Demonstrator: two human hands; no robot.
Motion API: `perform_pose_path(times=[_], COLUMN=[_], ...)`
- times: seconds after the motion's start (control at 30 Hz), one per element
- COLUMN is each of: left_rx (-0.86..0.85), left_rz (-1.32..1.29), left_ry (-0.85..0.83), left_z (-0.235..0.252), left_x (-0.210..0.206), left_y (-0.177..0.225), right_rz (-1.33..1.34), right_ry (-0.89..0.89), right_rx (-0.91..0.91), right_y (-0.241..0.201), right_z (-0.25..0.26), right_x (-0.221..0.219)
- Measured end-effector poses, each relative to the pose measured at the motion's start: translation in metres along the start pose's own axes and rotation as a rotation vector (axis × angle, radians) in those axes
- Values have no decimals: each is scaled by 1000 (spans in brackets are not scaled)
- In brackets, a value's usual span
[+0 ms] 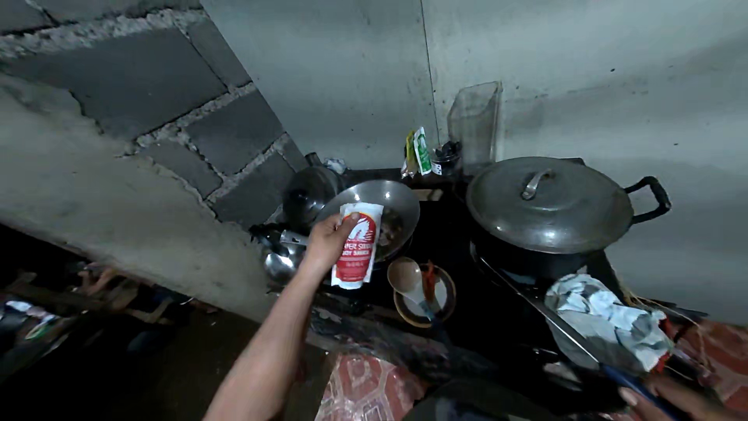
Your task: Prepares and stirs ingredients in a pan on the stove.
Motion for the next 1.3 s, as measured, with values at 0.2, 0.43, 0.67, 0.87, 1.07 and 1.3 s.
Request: perform_pose_path(times=[0.2,0.43,0.67,0.87,1.07,1.3], left_rx=[-103,-321,-236,-226,-160,-56], left_rz=[434,503,484,514,601,671], left_ry=[-199,-448,-517,-438,-287,-210], left_z=[67,110,122,131,140,139], left_x=[5,-32,-36,-11,30,57], left_y=[-29,-39,-66,-73,-67,-78], right_rz=[14,10,12,4,-23,-12], right_ry=[45,138,196,209,192,166], right_rx=[-20,-144,-269,-279,-244,-175], right_y=[-28,-37,-44,-59,-76,-84], right_z=[2,-11,-26,-17,-2,6], right_x=[-28,-57,-83,-88,-93,-99])
Point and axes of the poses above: each hand's wrist, its own z-axis towards the middle knuckle, its own x-axis out of the back of the hand, y = z × x, the point moved 7 cm from there along z, towards the middle knuckle, and after that the axes turned 12 degrees about y, right-handed, at the moved point
